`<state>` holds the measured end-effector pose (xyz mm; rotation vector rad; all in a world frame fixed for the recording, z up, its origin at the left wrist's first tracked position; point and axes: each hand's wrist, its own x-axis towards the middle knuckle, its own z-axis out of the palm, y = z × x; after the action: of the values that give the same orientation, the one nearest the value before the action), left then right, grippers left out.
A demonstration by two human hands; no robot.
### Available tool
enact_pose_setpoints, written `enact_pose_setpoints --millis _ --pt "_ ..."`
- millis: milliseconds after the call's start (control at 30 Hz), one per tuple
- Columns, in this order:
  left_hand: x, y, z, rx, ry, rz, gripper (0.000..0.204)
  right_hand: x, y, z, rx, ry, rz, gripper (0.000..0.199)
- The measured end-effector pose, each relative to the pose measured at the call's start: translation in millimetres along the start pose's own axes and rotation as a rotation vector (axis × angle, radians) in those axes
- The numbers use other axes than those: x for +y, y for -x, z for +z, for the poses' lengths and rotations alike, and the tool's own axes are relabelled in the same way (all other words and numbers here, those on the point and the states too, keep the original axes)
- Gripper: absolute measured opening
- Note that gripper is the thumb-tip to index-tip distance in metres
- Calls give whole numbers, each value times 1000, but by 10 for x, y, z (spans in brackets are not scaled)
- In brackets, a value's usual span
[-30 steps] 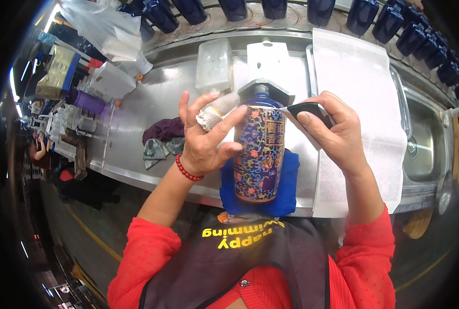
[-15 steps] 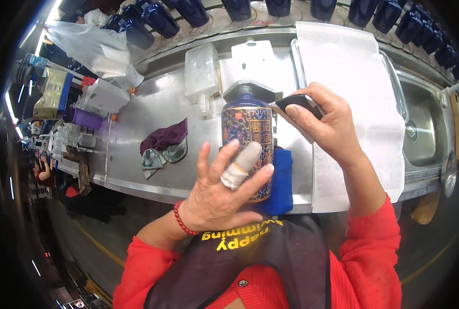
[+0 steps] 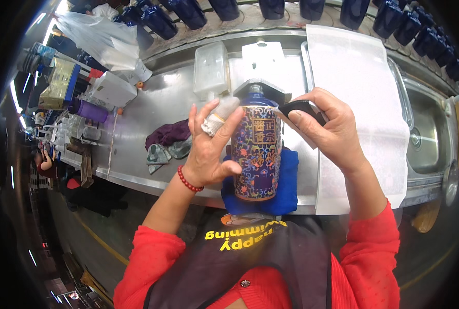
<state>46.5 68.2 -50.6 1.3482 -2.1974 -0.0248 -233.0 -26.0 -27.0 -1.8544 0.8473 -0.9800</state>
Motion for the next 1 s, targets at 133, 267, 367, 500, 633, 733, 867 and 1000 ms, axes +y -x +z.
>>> enact_pose_setpoints --millis 133,267,367,500,633,733,867,1000 --pt "-107 -101 11 36 -3 16 94 -43 -16 15 19 -51 57 16" --pt "-89 -191 -19 81 -51 121 79 -12 -42 23 53 -45 25 19" --pt "-137 -284 -30 82 -26 113 80 110 -5 -3 22 -29 31 18" --pt "-121 -311 -44 78 -78 191 76 200 34 -42 19 -5 14 16" --pt "-138 -367 -30 66 -46 128 75 -46 -116 -4 -21 -19 -27 18" --pt "-140 -340 -2 82 -7 82 77 -269 -364 61 -161 54 -155 17" --pt "-57 -158 60 152 28 -32 80 -150 -633 116 -64 290 -296 15" --pt "135 149 82 202 60 -148 88 67 -736 118 -459 50 -267 11"
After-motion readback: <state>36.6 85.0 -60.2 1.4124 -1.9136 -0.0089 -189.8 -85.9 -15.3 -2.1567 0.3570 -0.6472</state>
